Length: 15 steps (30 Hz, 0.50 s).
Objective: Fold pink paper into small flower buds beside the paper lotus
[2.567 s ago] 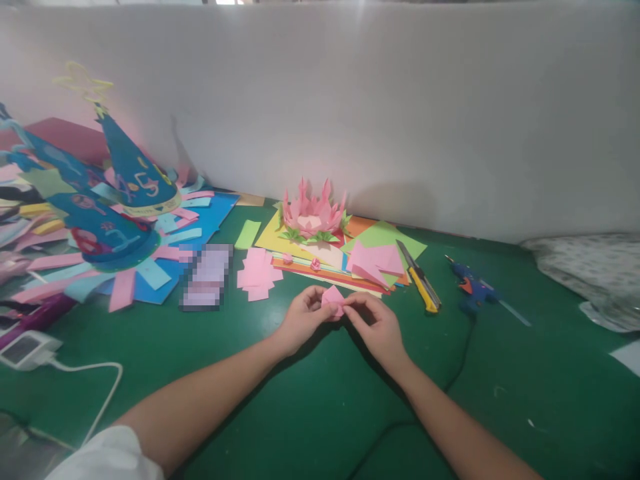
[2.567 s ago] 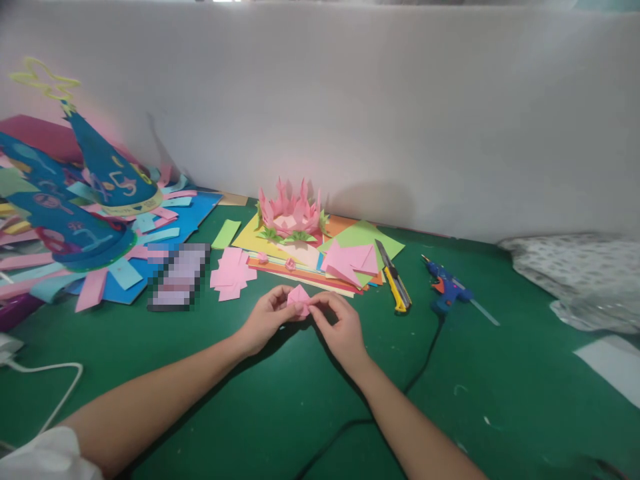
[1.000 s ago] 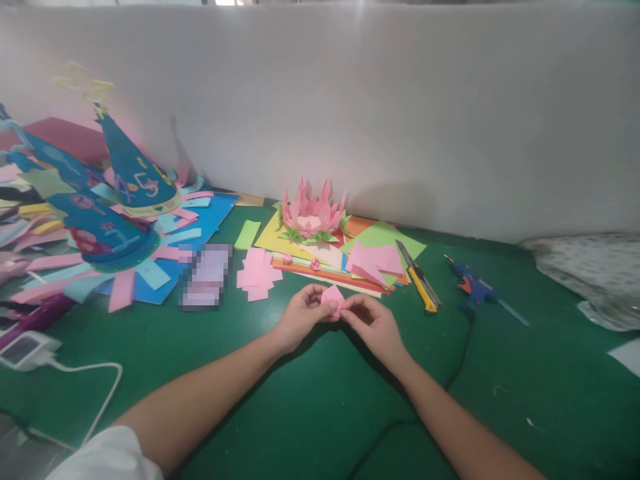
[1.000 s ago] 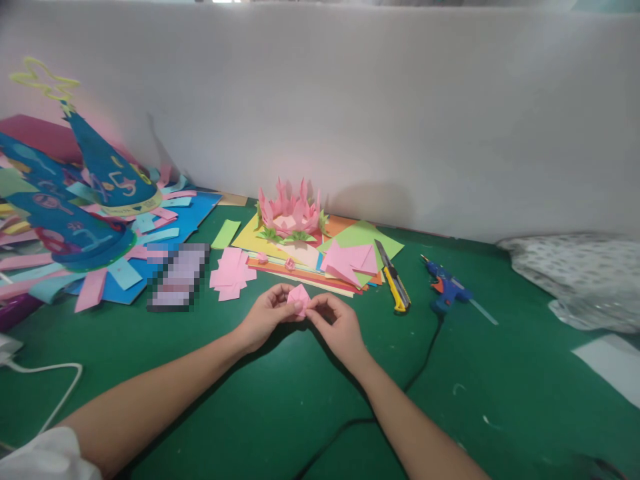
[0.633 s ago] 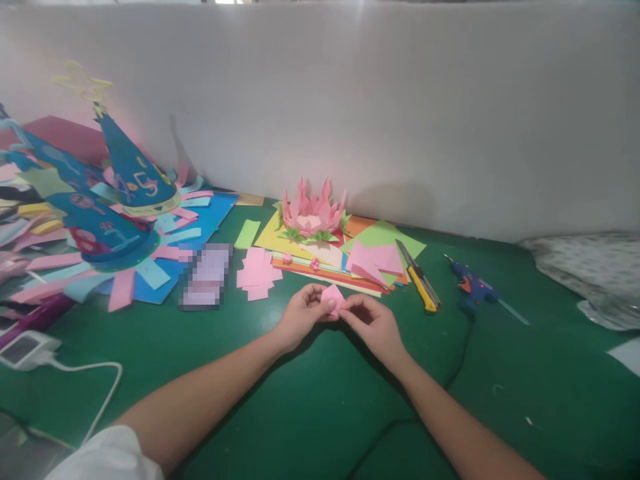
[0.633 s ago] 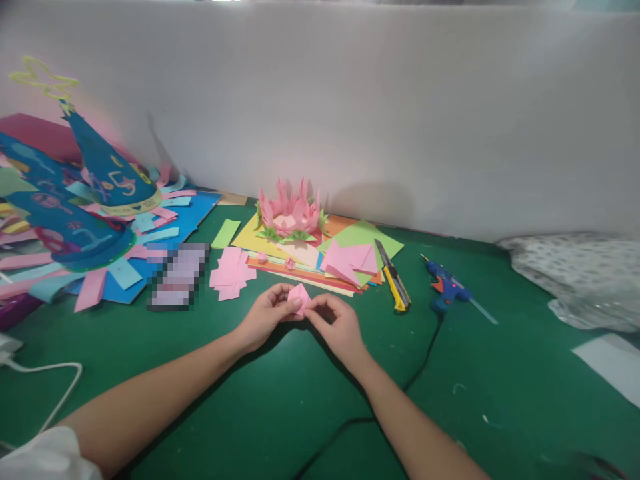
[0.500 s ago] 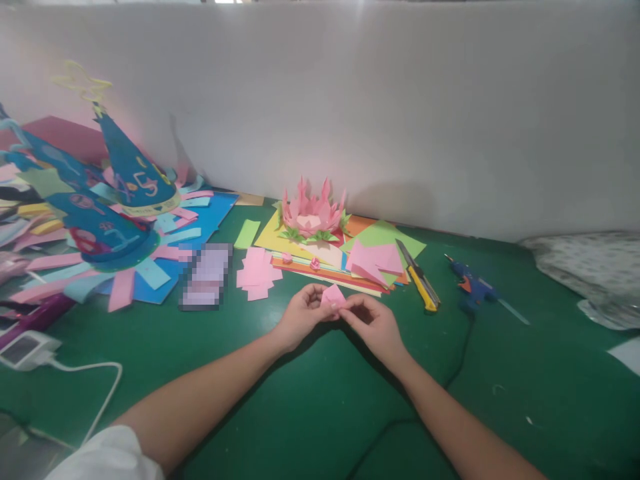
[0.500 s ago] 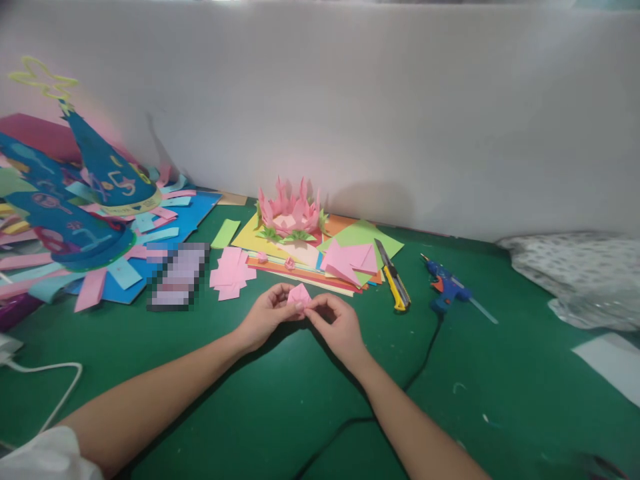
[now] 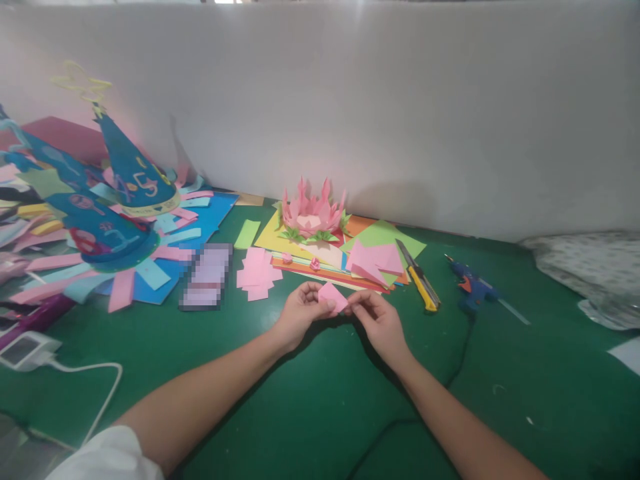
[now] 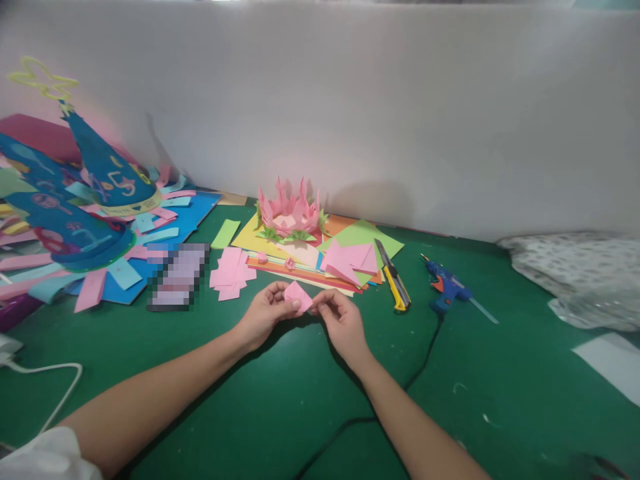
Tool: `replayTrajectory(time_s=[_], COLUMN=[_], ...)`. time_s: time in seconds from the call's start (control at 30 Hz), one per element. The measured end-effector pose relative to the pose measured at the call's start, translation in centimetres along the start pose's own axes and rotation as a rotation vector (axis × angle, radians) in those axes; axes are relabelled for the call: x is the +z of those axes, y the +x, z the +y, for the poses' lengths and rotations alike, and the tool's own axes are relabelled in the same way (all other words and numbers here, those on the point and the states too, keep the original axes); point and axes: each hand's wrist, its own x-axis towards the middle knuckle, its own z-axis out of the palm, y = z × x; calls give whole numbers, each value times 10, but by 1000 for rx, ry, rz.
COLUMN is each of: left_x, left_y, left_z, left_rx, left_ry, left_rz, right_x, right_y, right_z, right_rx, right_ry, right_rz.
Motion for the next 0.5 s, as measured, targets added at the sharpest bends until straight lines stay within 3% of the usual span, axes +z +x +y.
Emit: replayTrajectory(time_s=[0.13, 0.3, 0.5], left_x=[3, 4, 4], left_y=[0, -2, -2], left_z=[-2, -5, -6], left_rx=[37, 71, 59], left_ry=[43, 99, 175], left_rz=[19, -32, -85], right_x=[0, 3, 4], right_y=[-1, -2, -3], right_z=[-2, -3, -1], right_rx=[-75, -248, -196], right_ry=[-84, -344, -437], right_rz=[87, 72, 68])
